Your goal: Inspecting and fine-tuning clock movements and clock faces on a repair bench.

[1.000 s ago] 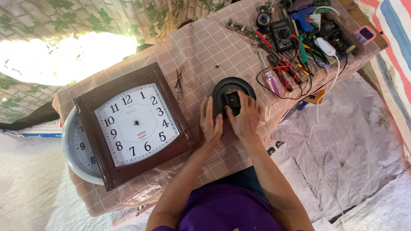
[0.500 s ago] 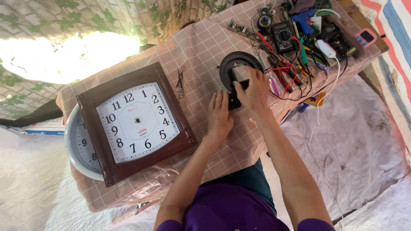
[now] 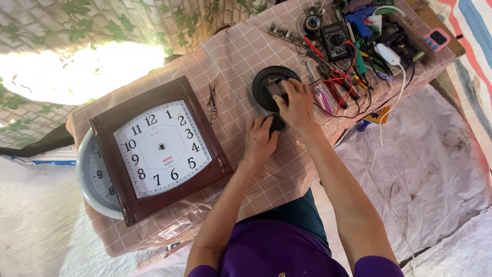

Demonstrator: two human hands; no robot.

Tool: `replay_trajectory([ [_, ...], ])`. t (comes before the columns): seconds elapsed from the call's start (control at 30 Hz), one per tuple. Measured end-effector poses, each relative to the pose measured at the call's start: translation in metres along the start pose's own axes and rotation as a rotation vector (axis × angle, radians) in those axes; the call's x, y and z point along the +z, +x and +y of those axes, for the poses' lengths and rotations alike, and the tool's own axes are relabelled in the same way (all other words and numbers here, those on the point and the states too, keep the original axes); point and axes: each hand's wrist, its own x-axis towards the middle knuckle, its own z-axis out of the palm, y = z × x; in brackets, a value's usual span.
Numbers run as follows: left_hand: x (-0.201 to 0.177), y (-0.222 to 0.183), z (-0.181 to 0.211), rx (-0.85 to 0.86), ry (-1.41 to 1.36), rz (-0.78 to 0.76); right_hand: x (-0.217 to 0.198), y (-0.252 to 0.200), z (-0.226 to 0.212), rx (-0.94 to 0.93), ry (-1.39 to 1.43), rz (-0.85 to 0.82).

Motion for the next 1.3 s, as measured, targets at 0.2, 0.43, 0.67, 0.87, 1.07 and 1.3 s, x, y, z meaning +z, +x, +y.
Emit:
replay_trajectory([
  [0.2, -0.028, -0.003, 0.033, -0.463, -0.513, -0.114, -0.029, -0.058, 0.0, 0.061, 0.328, 0.118],
  [0.43, -0.05, -0.004, 0.033, -0.746, -0.987, -0.193, -0.067, -0.092, -0.058, 0.307, 0.692, -0.039],
  [0.67, -0.08, 0.003, 0.052, -1.095, -1.176, -0.196, -0.046, -0.107, -0.055, 0.342, 0.833, -0.113],
  [0.87, -0.063, 0.005, 0.045, -1.16, -1.467, -0.177, -0.059, -0.102, -0.054, 0.221, 0.777, -0.172],
  [1.07, -0.021, -0.014, 0.013, -1.16, -1.806, -0.1, -0.086, -0.095, -0.048, 0.09, 0.739, -0.246],
  [1.3, -0.05, -0.009, 0.052, -1.04, -1.899, -0.167, -0.106, -0.092, -0.05, 0.07, 0.724, -0.275],
])
